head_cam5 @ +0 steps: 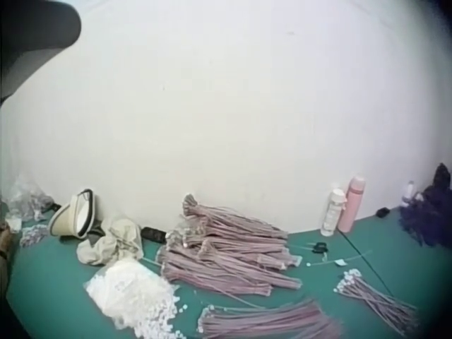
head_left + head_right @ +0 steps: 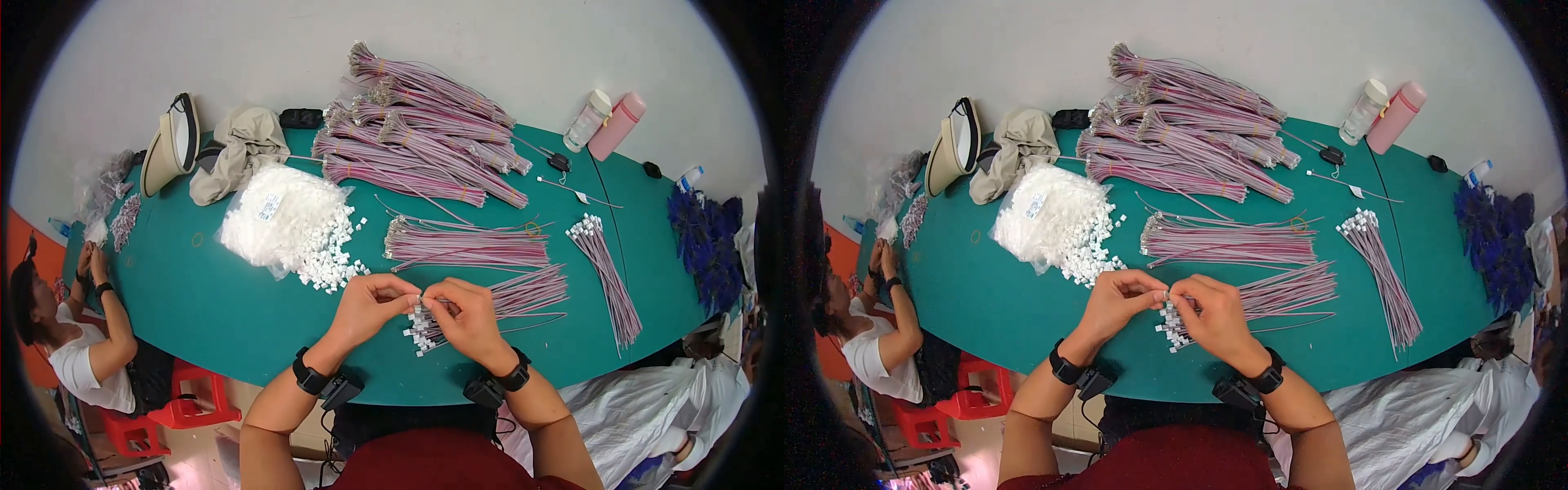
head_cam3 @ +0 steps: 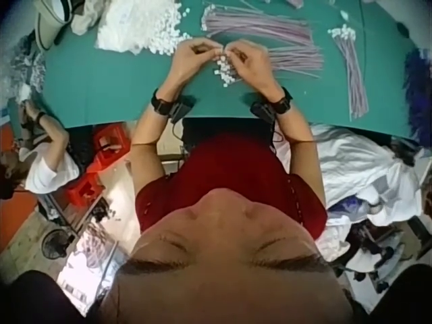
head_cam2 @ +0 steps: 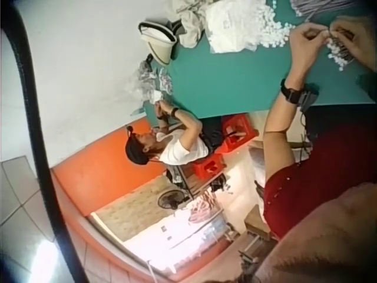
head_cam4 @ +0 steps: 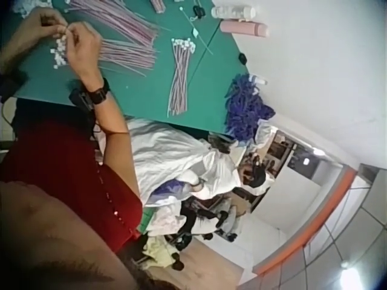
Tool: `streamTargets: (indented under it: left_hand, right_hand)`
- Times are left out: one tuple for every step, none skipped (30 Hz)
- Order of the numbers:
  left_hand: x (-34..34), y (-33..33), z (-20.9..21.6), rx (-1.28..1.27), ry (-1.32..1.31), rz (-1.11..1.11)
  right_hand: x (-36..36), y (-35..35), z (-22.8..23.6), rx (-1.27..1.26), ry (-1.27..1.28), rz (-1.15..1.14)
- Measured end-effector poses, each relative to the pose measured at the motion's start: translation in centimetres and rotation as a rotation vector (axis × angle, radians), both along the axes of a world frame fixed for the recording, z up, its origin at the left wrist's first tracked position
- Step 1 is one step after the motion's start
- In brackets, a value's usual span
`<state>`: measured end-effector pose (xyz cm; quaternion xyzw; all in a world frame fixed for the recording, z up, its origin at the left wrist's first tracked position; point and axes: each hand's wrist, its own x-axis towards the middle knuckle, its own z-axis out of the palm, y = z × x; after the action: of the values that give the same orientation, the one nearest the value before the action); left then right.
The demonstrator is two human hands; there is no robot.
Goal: The person assembles electronic components by hand, picking up a wire and a connector, fitting the connector onto the end of the wire, and placing the completed assembly onto the table.
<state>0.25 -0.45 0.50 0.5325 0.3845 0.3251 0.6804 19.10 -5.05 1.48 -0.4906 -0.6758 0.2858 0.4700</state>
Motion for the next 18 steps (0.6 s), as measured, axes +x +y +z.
streamTargets:
  left_hand:
    - [0.01,0.07,-0.06,0.001,0.0,0.0]
    - [-0.01,0.12,-0.18,0.006,-0.011,-0.004]
    - [-0.01,0.17,-0.29,0.011,-0.022,-0.008]
    - [-0.02,0.19,-0.32,0.016,-0.032,-0.013]
    - [-0.02,0.17,-0.25,0.017,-0.033,-0.011]
    - [0.0,0.13,-0.12,0.017,-0.03,-0.008]
    - [0.05,0.12,-0.02,0.017,-0.027,-0.007]
    - [0.06,0.11,0.03,0.016,-0.024,-0.005]
    - [0.05,0.12,0.03,0.017,-0.025,-0.004]
    - [0.04,0.14,0.0,0.029,-0.021,0.003]
    - [0.02,0.16,-0.03,0.04,-0.017,0.01]
    - [-0.01,0.18,-0.03,0.052,-0.012,0.018]
    - [-0.05,0.19,-0.04,0.054,-0.012,0.021]
    - [-0.11,0.17,-0.05,0.067,0.0,0.013]
    - [-0.17,0.16,-0.07,0.079,0.012,0.004]
    - [-0.22,0.16,-0.06,0.092,0.025,-0.004]
    - [-0.24,0.18,-0.02,0.092,0.024,-0.004]
    - [-0.27,0.19,0.05,0.073,0.019,-0.012]
  right_hand:
    - [0.02,0.0,0.06,0.006,-0.008,0.006]
    - [0.03,-0.01,0.15,0.007,-0.008,0.007]
    - [0.06,0.01,0.28,-0.019,0.006,0.003]
    - [0.1,0.05,0.4,-0.045,0.019,-0.001]
    - [0.14,0.08,0.48,-0.07,0.033,-0.005]
    - [0.18,0.11,0.52,-0.069,0.032,-0.003]
    - [0.26,0.13,0.54,-0.078,0.03,-0.007]
    - [0.32,0.15,0.57,-0.086,0.029,-0.01]
    - [0.33,0.17,0.59,-0.094,0.027,-0.014]
    - [0.27,0.15,0.66,-0.093,0.026,-0.013]
    - [0.16,0.1,0.76,-0.097,0.034,-0.017]
    - [0.05,0.07,0.87,-0.101,0.042,-0.02]
    - [-0.01,0.06,0.93,-0.104,0.051,-0.023]
    - [0.01,0.06,0.95,-0.102,0.05,-0.02]
    - [0.1,0.05,0.96,-0.098,0.041,-0.008]
    - [0.19,0.04,0.96,-0.093,0.032,0.005]
    - [0.25,0.02,0.96,-0.089,0.023,0.015]
    - [0.25,0.02,0.93,-0.089,0.022,0.015]
